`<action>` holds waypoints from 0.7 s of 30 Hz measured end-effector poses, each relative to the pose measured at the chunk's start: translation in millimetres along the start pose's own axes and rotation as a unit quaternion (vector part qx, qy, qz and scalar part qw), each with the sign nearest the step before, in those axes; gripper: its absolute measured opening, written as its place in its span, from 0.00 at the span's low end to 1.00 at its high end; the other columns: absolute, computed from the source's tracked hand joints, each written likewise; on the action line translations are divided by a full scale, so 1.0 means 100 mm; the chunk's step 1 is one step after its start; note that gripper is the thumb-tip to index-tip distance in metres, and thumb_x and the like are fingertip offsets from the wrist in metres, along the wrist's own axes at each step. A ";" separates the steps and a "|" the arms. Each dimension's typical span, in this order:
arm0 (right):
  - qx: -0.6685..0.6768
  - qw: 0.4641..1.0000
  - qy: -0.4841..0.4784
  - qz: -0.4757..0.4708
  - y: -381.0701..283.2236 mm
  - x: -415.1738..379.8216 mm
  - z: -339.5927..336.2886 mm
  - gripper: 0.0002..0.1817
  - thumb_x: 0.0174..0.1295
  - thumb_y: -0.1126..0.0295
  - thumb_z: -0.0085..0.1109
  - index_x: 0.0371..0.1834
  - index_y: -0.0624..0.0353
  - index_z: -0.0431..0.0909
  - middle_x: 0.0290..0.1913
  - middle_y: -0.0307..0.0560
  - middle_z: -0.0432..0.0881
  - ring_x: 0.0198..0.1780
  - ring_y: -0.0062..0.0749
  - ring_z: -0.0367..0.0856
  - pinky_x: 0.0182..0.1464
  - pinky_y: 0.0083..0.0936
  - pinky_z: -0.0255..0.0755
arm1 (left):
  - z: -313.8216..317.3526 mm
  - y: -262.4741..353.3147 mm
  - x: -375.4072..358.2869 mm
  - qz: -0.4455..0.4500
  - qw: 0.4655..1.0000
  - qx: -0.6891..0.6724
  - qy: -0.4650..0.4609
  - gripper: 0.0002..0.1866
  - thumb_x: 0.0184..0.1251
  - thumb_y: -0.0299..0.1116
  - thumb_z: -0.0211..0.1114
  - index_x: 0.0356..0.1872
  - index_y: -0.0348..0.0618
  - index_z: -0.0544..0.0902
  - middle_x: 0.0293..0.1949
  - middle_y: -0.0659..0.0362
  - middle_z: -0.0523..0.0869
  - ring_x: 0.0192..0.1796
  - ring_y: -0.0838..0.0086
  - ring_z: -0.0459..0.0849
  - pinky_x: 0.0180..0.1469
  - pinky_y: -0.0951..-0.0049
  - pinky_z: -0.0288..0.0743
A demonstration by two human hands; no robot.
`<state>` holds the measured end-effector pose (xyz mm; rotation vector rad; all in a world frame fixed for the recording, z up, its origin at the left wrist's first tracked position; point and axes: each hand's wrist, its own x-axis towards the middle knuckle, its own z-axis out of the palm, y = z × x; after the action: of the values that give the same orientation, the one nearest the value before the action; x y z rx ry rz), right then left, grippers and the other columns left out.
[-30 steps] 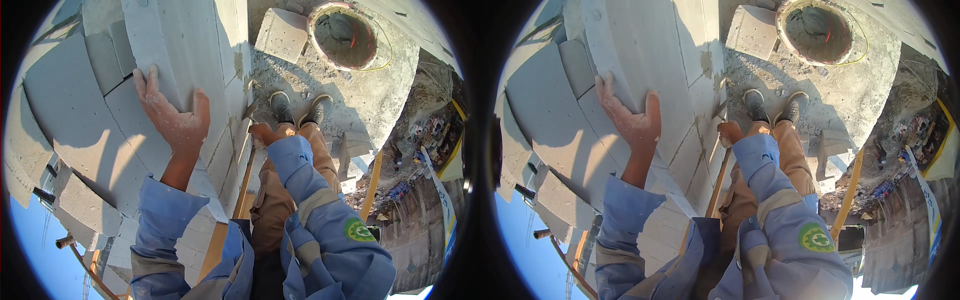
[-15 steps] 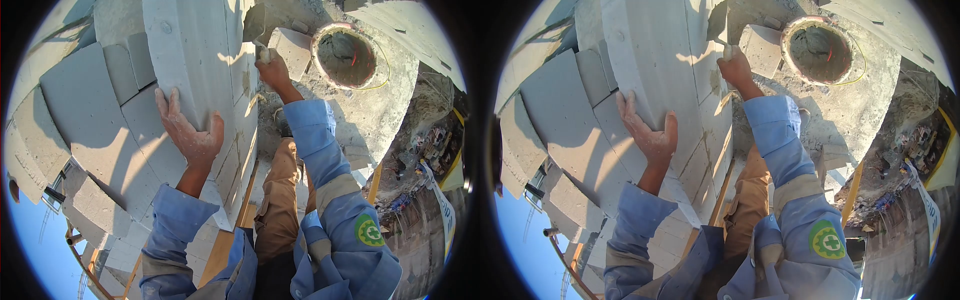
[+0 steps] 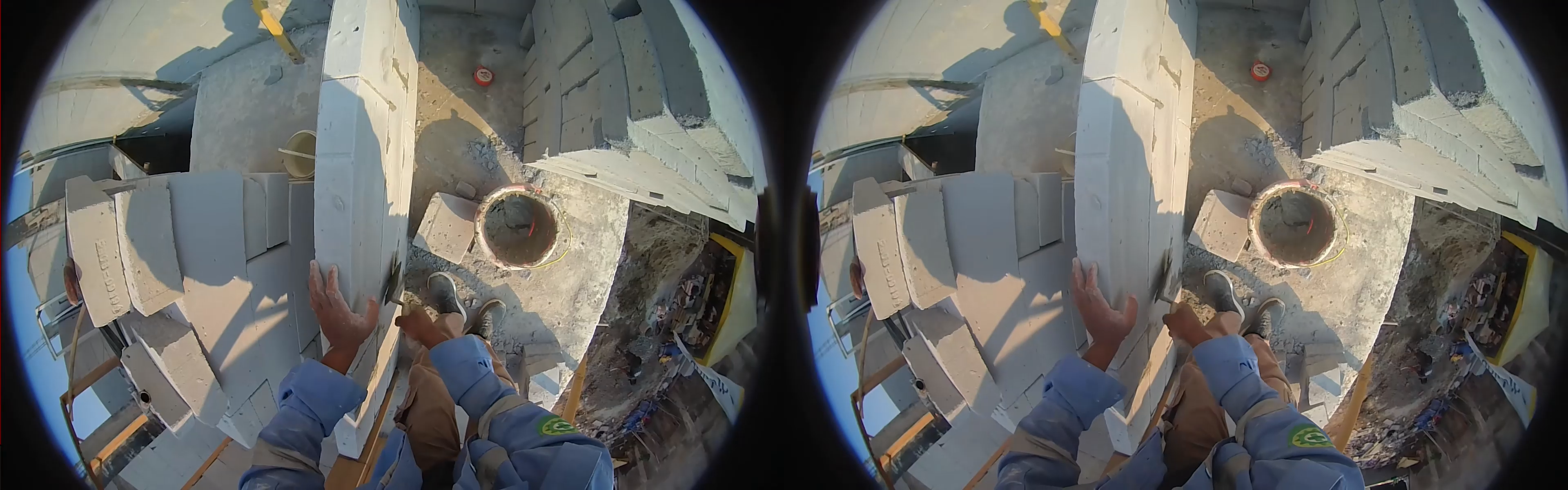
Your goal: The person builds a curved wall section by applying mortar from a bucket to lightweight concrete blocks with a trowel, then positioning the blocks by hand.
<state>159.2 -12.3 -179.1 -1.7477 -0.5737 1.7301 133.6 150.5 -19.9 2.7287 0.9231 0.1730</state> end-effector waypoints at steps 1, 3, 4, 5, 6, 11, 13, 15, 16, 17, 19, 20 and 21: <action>0.075 0.991 0.113 0.017 -0.10 0.10 -0.09 0.24 0.57 0.62 0.65 0.52 0.70 0.78 0.43 0.70 0.85 0.47 0.65 0.84 0.52 0.48 0.77 | -0.01 0.00 -0.01 -0.003 1.000 0.004 -0.004 0.46 0.50 0.39 0.70 0.72 0.35 0.62 0.76 0.33 0.56 0.77 0.37 0.55 0.74 0.39 0.52; 0.096 0.939 0.326 -0.047 -0.24 0.29 -0.32 0.31 0.60 0.61 0.64 0.63 0.67 0.72 0.44 0.70 0.84 0.47 0.67 0.84 0.52 0.50 0.77 | -0.04 0.01 0.00 -0.009 1.000 0.007 -0.017 0.46 0.50 0.39 0.70 0.71 0.31 0.62 0.75 0.31 0.56 0.77 0.37 0.55 0.74 0.40 0.51; 0.041 0.897 0.421 -0.127 -0.32 0.41 -0.51 0.33 0.61 0.61 0.64 0.67 0.66 0.68 0.45 0.71 0.84 0.46 0.68 0.83 0.51 0.51 0.77 | -0.04 0.01 0.01 -0.014 0.999 0.011 -0.026 0.47 0.50 0.38 0.71 0.71 0.28 0.61 0.75 0.30 0.56 0.77 0.36 0.56 0.75 0.41 0.51; 0.072 0.884 0.436 -0.154 -0.50 0.47 -0.79 0.33 0.61 0.60 0.64 0.66 0.66 0.69 0.44 0.70 0.84 0.45 0.68 0.83 0.51 0.51 0.77 | -0.05 0.01 0.01 -0.016 0.999 0.007 -0.030 0.47 0.50 0.38 0.71 0.71 0.28 0.61 0.75 0.30 0.56 0.77 0.36 0.56 0.75 0.41 0.51; 0.102 0.868 0.451 -0.181 -0.73 0.51 -1.10 0.32 0.61 0.59 0.63 0.66 0.66 0.70 0.44 0.70 0.84 0.45 0.68 0.83 0.50 0.51 0.77 | -0.06 0.00 0.01 -0.023 0.999 0.011 -0.042 0.46 0.50 0.38 0.71 0.70 0.28 0.62 0.75 0.29 0.56 0.77 0.36 0.55 0.75 0.41 0.50; -0.175 0.874 0.448 -0.074 -1.32 1.21 -2.37 0.25 0.61 0.58 0.61 0.57 0.62 0.77 0.45 0.68 0.85 0.46 0.63 0.85 0.49 0.50 0.78 | -0.01 -0.09 0.02 -0.012 0.999 0.005 -0.036 0.46 0.53 0.39 0.69 0.73 0.38 0.59 0.75 0.32 0.57 0.76 0.34 0.58 0.72 0.36 0.55; -0.390 0.838 0.379 -0.045 -1.11 1.59 -2.48 0.24 0.61 0.59 0.60 0.57 0.61 0.77 0.47 0.67 0.85 0.48 0.62 0.85 0.51 0.49 0.78 | -0.02 -0.08 0.00 -0.019 0.999 -0.001 -0.039 0.45 0.54 0.38 0.69 0.73 0.40 0.60 0.74 0.31 0.57 0.75 0.33 0.59 0.72 0.36 0.56; -0.112 0.927 0.352 0.061 -0.98 1.74 -2.49 0.25 0.61 0.59 0.59 0.60 0.58 0.77 0.53 0.68 0.84 0.54 0.61 0.84 0.56 0.48 0.78 | 0.00 -0.10 -0.05 -0.018 0.999 -0.003 -0.048 0.44 0.53 0.39 0.70 0.71 0.36 0.61 0.74 0.29 0.57 0.76 0.33 0.57 0.73 0.37 0.54; -0.110 0.926 0.356 0.066 -0.93 1.71 -2.42 0.25 0.61 0.59 0.59 0.60 0.58 0.77 0.53 0.68 0.84 0.54 0.61 0.84 0.56 0.48 0.78 | 0.01 -0.12 -0.04 -0.013 0.999 -0.004 -0.046 0.44 0.52 0.39 0.71 0.69 0.31 0.63 0.74 0.27 0.56 0.76 0.33 0.56 0.73 0.38 0.53; -0.061 0.929 0.354 0.091 -0.90 1.62 -2.27 0.25 0.61 0.58 0.58 0.61 0.57 0.76 0.55 0.69 0.83 0.56 0.62 0.83 0.58 0.48 0.77 | 0.01 -0.15 -0.01 -0.008 0.999 -0.007 -0.048 0.44 0.52 0.39 0.71 0.69 0.31 0.63 0.74 0.27 0.56 0.76 0.33 0.56 0.73 0.38 0.53; 0.017 0.923 0.371 0.100 -0.91 1.47 -2.03 0.27 0.61 0.58 0.58 0.64 0.54 0.74 0.57 0.69 0.82 0.58 0.63 0.82 0.59 0.49 0.77 | 0.03 -0.14 -0.03 -0.002 0.999 -0.010 -0.036 0.45 0.52 0.40 0.71 0.70 0.32 0.62 0.74 0.26 0.55 0.77 0.32 0.55 0.73 0.38 0.53; 0.052 0.914 0.392 0.091 -0.95 1.36 -1.88 0.29 0.60 0.58 0.59 0.66 0.53 0.72 0.57 0.69 0.82 0.59 0.63 0.81 0.58 0.49 0.76 | 0.01 -0.12 -0.06 -0.005 0.999 -0.013 -0.046 0.45 0.52 0.40 0.71 0.70 0.32 0.62 0.74 0.26 0.55 0.77 0.32 0.55 0.73 0.38 0.53; 0.078 0.928 0.365 0.003 -0.95 1.20 -1.83 0.34 0.61 0.57 0.59 0.71 0.52 0.68 0.58 0.69 0.81 0.59 0.64 0.81 0.59 0.51 0.75 | -0.01 -0.12 -0.08 -0.017 0.998 -0.013 -0.059 0.46 0.52 0.40 0.71 0.72 0.35 0.60 0.74 0.27 0.55 0.77 0.33 0.55 0.73 0.37 0.53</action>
<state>357.5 116.7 -208.1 -2.0827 -0.0934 0.9630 120.6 155.0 -22.9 2.6645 0.9276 0.0165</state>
